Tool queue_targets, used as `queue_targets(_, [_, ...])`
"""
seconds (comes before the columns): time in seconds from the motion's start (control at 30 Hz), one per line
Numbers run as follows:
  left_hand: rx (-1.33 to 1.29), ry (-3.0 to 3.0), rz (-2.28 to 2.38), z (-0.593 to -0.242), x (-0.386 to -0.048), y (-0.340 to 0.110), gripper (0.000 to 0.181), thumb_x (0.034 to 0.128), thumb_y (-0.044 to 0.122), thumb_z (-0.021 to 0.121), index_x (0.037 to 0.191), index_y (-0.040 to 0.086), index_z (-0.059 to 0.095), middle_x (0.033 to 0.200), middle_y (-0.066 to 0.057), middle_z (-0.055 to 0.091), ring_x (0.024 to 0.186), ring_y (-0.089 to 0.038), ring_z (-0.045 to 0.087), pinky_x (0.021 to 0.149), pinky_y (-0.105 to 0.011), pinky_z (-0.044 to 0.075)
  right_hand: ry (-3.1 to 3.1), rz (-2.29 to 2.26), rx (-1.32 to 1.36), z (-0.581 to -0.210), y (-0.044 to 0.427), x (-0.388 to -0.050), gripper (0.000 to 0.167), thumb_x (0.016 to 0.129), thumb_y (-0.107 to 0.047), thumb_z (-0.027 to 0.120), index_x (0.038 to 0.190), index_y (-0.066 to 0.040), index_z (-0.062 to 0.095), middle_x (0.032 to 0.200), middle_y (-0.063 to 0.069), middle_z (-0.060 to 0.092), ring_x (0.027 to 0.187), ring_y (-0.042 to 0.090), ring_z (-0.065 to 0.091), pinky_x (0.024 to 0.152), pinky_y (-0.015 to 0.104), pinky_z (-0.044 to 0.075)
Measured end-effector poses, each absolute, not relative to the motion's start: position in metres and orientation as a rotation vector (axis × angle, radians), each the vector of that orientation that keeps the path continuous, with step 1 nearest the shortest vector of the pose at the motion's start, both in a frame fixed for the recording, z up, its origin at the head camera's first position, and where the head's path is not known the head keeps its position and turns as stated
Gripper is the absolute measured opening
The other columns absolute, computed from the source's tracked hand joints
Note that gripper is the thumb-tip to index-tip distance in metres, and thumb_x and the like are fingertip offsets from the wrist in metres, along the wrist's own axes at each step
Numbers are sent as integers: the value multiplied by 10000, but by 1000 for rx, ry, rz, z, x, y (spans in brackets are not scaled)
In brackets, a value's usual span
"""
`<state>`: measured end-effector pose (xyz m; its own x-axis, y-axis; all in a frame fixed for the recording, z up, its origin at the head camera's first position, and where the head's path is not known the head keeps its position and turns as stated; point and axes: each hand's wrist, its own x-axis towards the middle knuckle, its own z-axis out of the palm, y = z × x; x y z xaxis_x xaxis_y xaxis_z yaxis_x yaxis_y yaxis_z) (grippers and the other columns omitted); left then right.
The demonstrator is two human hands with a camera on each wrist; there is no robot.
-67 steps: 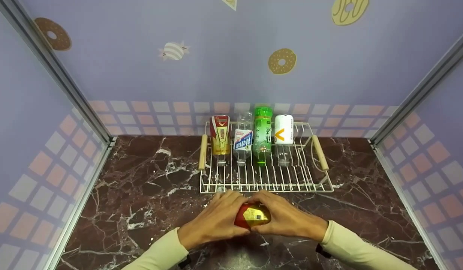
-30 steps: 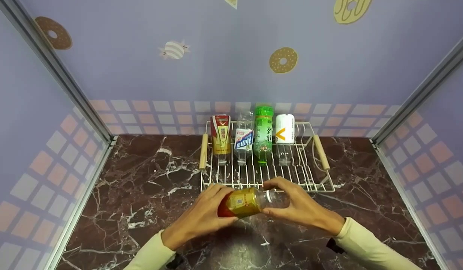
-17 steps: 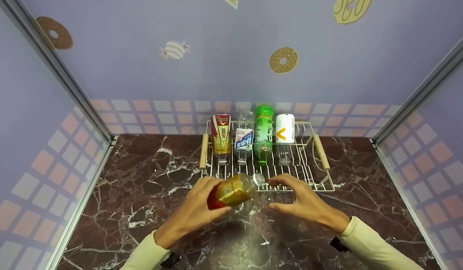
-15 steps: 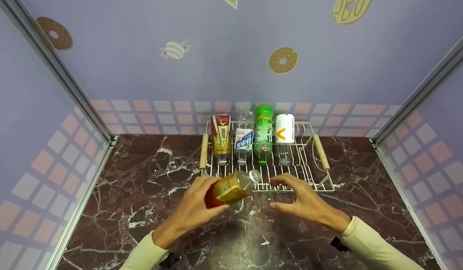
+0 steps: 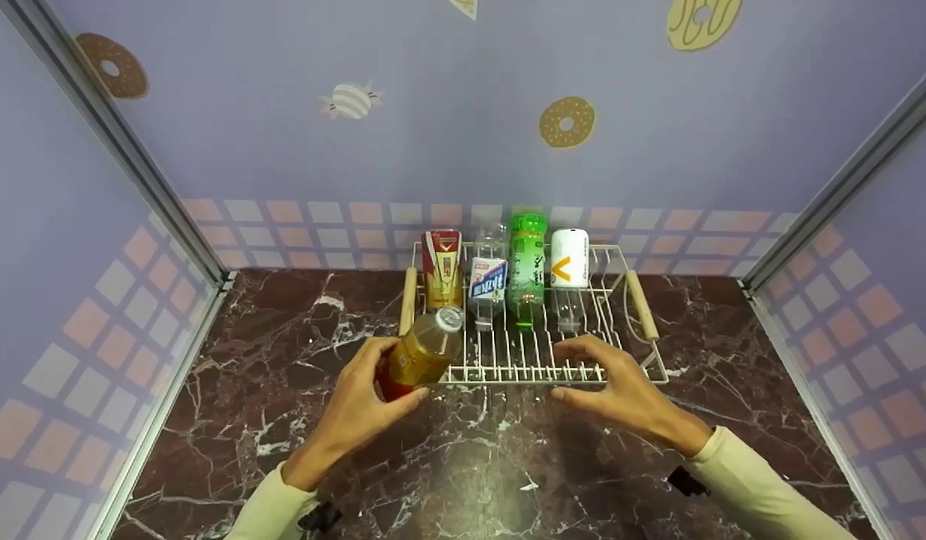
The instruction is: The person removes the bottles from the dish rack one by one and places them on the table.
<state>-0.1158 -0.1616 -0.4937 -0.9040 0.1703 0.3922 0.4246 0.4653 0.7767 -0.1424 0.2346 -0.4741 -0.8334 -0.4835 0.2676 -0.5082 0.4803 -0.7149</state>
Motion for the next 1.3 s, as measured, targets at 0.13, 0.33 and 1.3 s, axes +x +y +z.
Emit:
queue_targets(0.13, [-438, -2461, -1454, -498, -117, -167, 700, 832, 211, 968, 1392, 9, 599, 1279, -149, 670, 1097, -316, 692, 920, -510, 633, -2668, 1348, 872, -475, 238, -145, 537, 935, -236, 898, 1389, -50, 681, 1368, 96, 739, 1240, 257, 695, 1104, 577, 567])
queue_targets(0.33, [-384, -2438, -1497, -501, -120, -171, 709, 848, 189, 966, 1422, 3, 595, 1321, -168, 657, 1142, -338, 691, 959, -548, 631, -2666, 1343, 835, -477, 243, -147, 541, 932, -211, 897, 1401, -54, 677, 1376, 72, 738, 1259, 287, 690, 1116, 594, 554])
queue_targets(1.3, [49, -2172, -1795, -536, -136, -201, 733, 898, 13, 899, 1511, -77, 507, 1491, -277, 596, 1388, -444, 620, 1166, -445, 550, -2634, 1487, 636, -490, 263, -162, 549, 915, -145, 908, 1384, 16, 672, 1334, 155, 730, 1253, 387, 679, 1157, 685, 493])
